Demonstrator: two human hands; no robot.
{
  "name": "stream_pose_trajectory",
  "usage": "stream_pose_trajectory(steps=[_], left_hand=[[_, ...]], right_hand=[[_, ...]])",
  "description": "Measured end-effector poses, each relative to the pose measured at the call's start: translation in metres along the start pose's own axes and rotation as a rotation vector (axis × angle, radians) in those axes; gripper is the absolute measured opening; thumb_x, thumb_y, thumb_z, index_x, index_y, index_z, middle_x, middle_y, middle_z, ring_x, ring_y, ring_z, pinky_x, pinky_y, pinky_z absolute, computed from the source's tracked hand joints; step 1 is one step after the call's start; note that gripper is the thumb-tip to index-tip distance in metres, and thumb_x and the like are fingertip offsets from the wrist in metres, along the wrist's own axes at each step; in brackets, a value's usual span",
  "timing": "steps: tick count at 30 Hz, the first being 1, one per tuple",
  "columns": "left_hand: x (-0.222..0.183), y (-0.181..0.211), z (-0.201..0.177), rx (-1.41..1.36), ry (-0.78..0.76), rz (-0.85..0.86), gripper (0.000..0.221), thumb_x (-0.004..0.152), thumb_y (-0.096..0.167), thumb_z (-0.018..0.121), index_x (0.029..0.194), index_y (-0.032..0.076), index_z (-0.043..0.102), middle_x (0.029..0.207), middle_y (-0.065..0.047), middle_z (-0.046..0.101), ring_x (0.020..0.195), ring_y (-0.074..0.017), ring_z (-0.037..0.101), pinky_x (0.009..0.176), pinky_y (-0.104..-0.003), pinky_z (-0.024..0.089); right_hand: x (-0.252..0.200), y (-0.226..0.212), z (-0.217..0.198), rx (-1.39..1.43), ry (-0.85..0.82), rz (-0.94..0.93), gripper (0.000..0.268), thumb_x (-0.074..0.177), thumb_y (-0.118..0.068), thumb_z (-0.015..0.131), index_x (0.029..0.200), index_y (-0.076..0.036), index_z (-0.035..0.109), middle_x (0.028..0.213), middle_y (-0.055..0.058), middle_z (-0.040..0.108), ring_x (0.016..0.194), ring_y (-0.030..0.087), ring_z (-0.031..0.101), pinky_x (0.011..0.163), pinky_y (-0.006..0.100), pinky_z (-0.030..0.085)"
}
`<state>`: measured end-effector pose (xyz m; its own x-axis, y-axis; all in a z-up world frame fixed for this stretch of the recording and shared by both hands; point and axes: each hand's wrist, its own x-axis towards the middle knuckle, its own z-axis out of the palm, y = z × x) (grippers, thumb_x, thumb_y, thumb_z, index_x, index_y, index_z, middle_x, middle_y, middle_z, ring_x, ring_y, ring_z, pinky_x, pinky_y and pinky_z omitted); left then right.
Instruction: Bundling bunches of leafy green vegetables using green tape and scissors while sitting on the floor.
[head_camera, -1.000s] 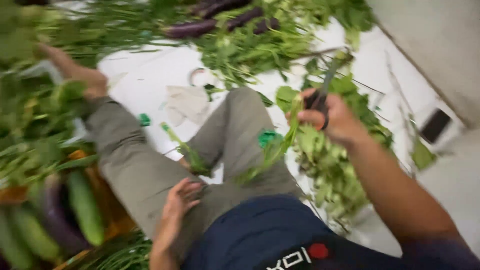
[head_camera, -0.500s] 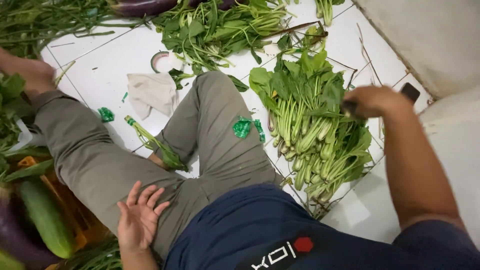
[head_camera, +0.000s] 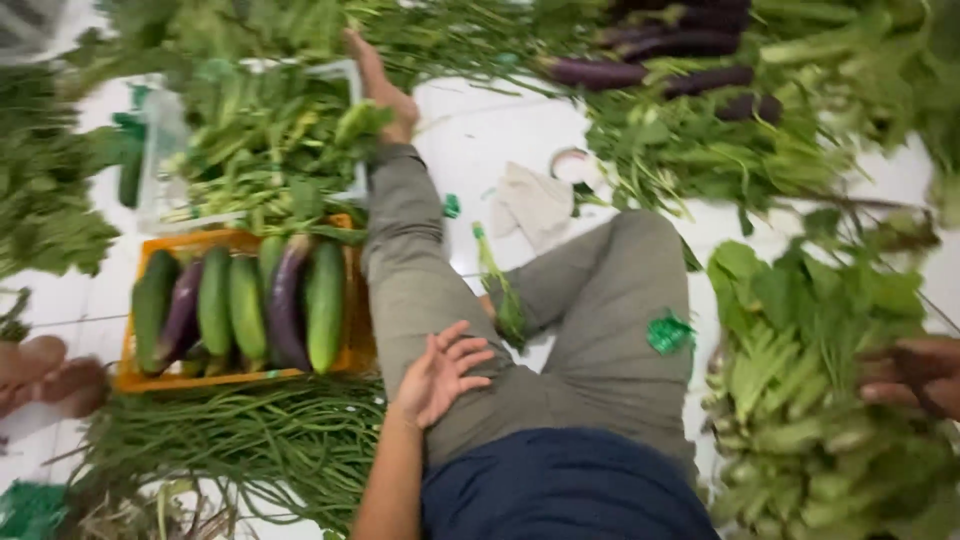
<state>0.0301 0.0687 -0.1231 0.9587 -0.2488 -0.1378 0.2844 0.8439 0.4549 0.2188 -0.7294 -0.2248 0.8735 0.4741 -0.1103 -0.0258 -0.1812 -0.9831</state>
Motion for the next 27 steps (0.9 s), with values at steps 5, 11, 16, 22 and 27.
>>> stream_pose_trajectory(steps=[5,11,16,22,27], left_hand=[[-0.002,0.006,0.008,-0.01,0.042,-0.001,0.061,0.105,0.048,0.043,0.15,0.007,0.042,0.134,-0.022,0.059,0.125,-0.037,0.06,0.088,-0.048,0.061],[-0.004,0.007,0.012,0.047,0.098,-0.02,0.061,0.106,0.049,0.04,0.151,0.009,0.042,0.138,-0.022,0.059,0.127,-0.0377,0.059,0.09,-0.051,0.06],[-0.007,0.006,0.007,0.083,0.121,-0.035,0.06,0.108,0.051,0.036,0.152,0.01,0.04,0.14,-0.021,0.059,0.132,-0.04,0.057,0.092,-0.055,0.06],[-0.008,0.001,-0.006,0.066,0.091,-0.042,0.062,0.109,0.052,0.035,0.154,0.009,0.037,0.143,-0.023,0.057,0.134,-0.0407,0.056,0.094,-0.054,0.059],[-0.011,-0.001,-0.016,0.076,0.032,-0.044,0.059,0.111,0.05,0.035,0.155,0.01,0.04,0.144,-0.026,0.056,0.137,-0.0413,0.054,0.094,-0.054,0.058]], right_hand=[[0.114,-0.319,0.212,-0.589,0.034,0.274,0.055,0.068,-0.005,0.085,0.122,-0.009,0.08,0.067,0.018,0.086,0.041,0.023,0.057,0.041,0.032,0.041],[0.209,-0.364,0.383,-0.377,-0.128,0.223,0.045,0.075,-0.015,0.087,0.117,-0.002,0.076,0.096,0.017,0.081,0.087,0.026,0.075,0.075,0.04,0.061],[0.3,-0.267,0.469,-0.211,-0.131,0.125,0.049,0.076,-0.022,0.095,0.118,-0.009,0.074,0.095,0.012,0.079,0.08,0.021,0.072,0.067,0.033,0.059],[0.378,-0.145,0.517,-0.593,-0.076,0.263,0.05,0.068,-0.035,0.084,0.115,-0.038,0.068,0.096,-0.011,0.076,0.098,0.018,0.074,0.087,0.036,0.058],[0.408,-0.1,0.52,-0.79,-0.022,0.278,0.046,0.069,-0.029,0.076,0.114,-0.035,0.07,0.089,-0.012,0.074,0.096,0.019,0.074,0.085,0.039,0.057]])
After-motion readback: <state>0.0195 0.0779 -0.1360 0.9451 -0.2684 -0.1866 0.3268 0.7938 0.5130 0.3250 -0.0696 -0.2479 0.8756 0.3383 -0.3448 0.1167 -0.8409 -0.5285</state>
